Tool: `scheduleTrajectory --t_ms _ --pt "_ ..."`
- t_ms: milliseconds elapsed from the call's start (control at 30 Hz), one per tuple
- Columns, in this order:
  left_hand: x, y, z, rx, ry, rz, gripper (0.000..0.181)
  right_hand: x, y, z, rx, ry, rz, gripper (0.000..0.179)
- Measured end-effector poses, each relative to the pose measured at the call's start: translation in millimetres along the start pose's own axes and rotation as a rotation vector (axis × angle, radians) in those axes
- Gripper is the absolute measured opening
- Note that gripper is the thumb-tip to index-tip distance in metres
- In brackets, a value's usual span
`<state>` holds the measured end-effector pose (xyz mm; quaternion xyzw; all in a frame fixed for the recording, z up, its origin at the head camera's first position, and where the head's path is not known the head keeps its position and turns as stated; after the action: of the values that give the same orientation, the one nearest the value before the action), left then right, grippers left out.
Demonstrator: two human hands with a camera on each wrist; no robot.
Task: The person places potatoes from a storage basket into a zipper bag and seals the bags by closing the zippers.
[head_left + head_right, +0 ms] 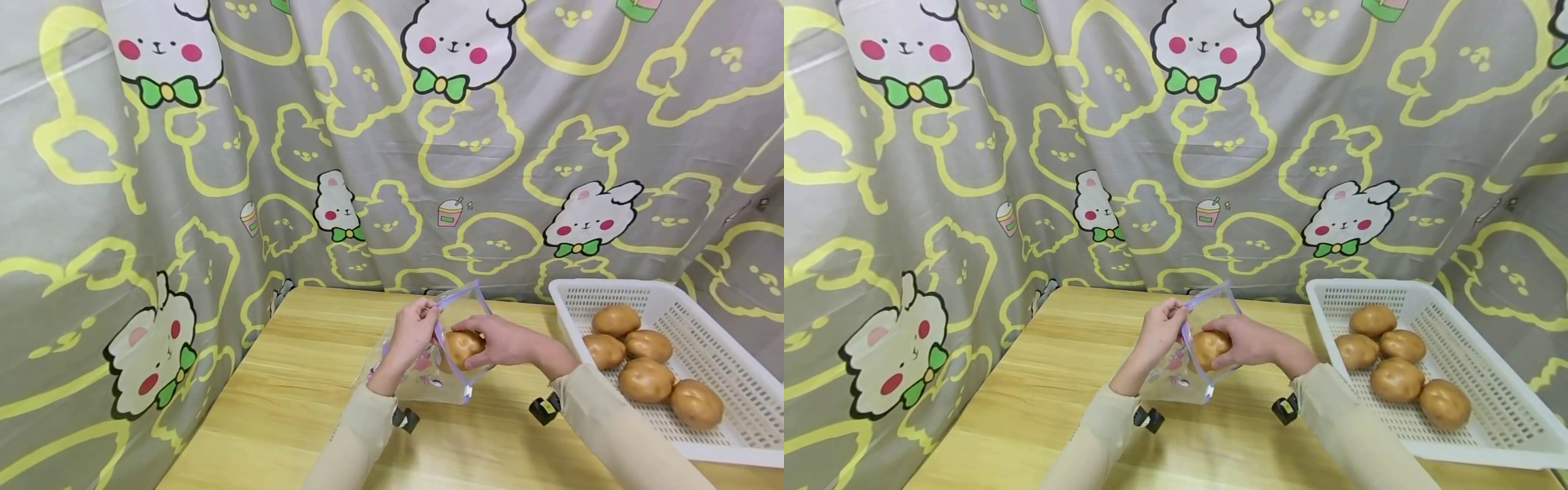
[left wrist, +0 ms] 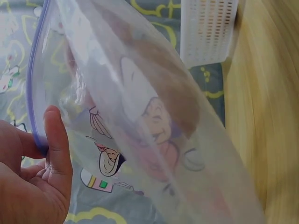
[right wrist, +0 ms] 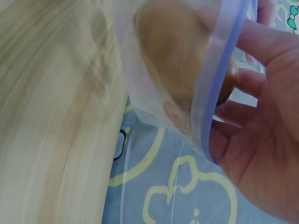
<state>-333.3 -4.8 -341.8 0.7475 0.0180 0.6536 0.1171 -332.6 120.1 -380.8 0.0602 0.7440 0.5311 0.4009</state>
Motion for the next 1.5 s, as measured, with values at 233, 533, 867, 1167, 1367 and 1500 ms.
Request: scheduleTrajectory --t_ms 233,533,867,1167,1367,1500 --pt "5.8 0.8 3.2 0.002 -0.006 -0.009 0.014 1 -2 1.3 -0.020 0.010 -0.120 0.056" --pt "8.6 1.1 1.9 0.005 -0.028 -0.011 0.013 0 1 -3.7 0.015 0.026 -0.076 0.051" --pt "9.9 3.7 1.2 0.023 -0.035 -0.012 0.014 -4 6 -3.3 0.023 0.017 -0.058 0.052" --pt "7.1 4.2 -0.1 0.008 -0.036 -0.017 0.014 -17 23 7.2 0.074 0.055 -0.017 0.046" --pt "5.3 4.5 0.1 0.007 -0.036 -0.013 0.014 -19 40 20.9 0.116 0.072 -0.073 0.043" --pt "4.8 6.0 0.3 0.025 -0.030 0.004 0.013 -12 51 35.1 0.134 0.043 -0.080 0.043"
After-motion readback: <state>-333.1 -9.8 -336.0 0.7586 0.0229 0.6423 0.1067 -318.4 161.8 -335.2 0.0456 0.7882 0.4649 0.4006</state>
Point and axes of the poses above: each hand's wrist, its own z-axis away from the middle knuckle, its own y-axis out of the back of the hand, x = y × z, the point moved 9 cm from there along -z, towards the middle knuckle, and after that the axes turned 7 degrees about y, right-handed, at the moved point
